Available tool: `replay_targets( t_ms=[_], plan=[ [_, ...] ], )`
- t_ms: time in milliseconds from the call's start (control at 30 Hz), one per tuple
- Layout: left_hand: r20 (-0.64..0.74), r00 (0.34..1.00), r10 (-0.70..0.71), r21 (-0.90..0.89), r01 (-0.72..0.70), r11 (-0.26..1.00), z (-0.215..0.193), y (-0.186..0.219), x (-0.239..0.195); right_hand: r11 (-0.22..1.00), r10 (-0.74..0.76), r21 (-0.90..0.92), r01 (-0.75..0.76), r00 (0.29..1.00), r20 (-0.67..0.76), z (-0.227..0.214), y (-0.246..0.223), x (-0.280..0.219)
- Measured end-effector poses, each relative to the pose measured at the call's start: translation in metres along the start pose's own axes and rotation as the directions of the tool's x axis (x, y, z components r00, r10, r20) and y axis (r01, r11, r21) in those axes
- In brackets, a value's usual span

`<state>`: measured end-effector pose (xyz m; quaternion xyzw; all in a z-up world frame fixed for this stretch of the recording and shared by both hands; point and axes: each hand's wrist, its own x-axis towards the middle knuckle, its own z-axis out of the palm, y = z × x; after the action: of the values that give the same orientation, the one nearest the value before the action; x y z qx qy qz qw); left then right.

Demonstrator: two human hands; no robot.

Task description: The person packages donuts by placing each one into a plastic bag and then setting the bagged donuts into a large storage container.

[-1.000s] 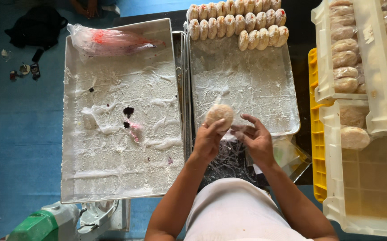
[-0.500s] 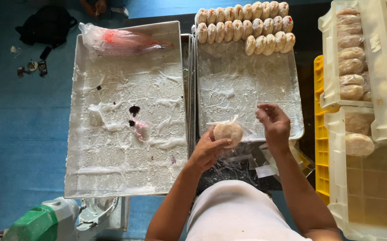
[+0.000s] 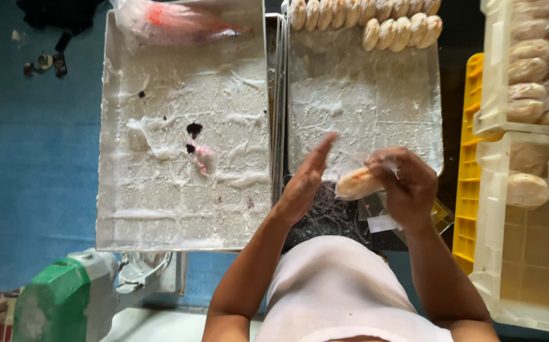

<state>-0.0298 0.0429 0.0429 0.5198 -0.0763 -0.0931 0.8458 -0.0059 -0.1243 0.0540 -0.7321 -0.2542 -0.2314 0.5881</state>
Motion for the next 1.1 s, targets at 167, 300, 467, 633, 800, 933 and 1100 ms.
replay_targets(
  t_ms=[167, 300, 467, 633, 800, 933, 1100],
  plan=[
    [-0.059, 0.994, 0.088, 0.105, -0.081, 0.991, 0.026, 0.008, -0.001, 0.873, 0.444, 0.243, -0.423, 0.895, -0.037, 0.019, -0.009, 0.001],
    [-0.18, 0.982, 0.063, 0.005, -0.063, 0.998, 0.018, -0.017, 0.001, 0.842, 0.504, 0.267, -0.468, 0.86, -0.081, 0.023, -0.004, -0.008],
    [-0.246, 0.961, 0.127, 0.16, -0.089, 0.983, 0.019, -0.008, -0.003, 0.859, 0.494, 0.276, -0.432, 0.84, -0.222, 0.023, 0.007, -0.016],
    [-0.193, 0.963, 0.19, 0.534, -0.06, 0.844, 0.026, 0.007, -0.009, 0.939, -0.164, -0.314, 0.141, 0.985, -0.049, 0.017, -0.015, 0.012],
    [-0.151, 0.964, 0.217, 0.759, -0.027, 0.65, 0.028, 0.001, -0.015, 0.815, -0.22, -0.512, 0.271, 0.962, 0.159, 0.021, -0.017, 0.019],
    [-0.056, 0.967, 0.248, 0.899, -0.059, 0.435, 0.012, -0.019, -0.02, 0.942, -0.042, -0.328, 0.071, 0.994, 0.097, 0.024, -0.005, 0.016],
    [-0.101, 0.98, 0.172, 0.765, -0.034, 0.643, 0.004, 0.011, -0.024, 0.591, 0.685, 0.572, -0.568, 0.729, 0.016, -0.017, 0.04, 0.006]
  ],
)
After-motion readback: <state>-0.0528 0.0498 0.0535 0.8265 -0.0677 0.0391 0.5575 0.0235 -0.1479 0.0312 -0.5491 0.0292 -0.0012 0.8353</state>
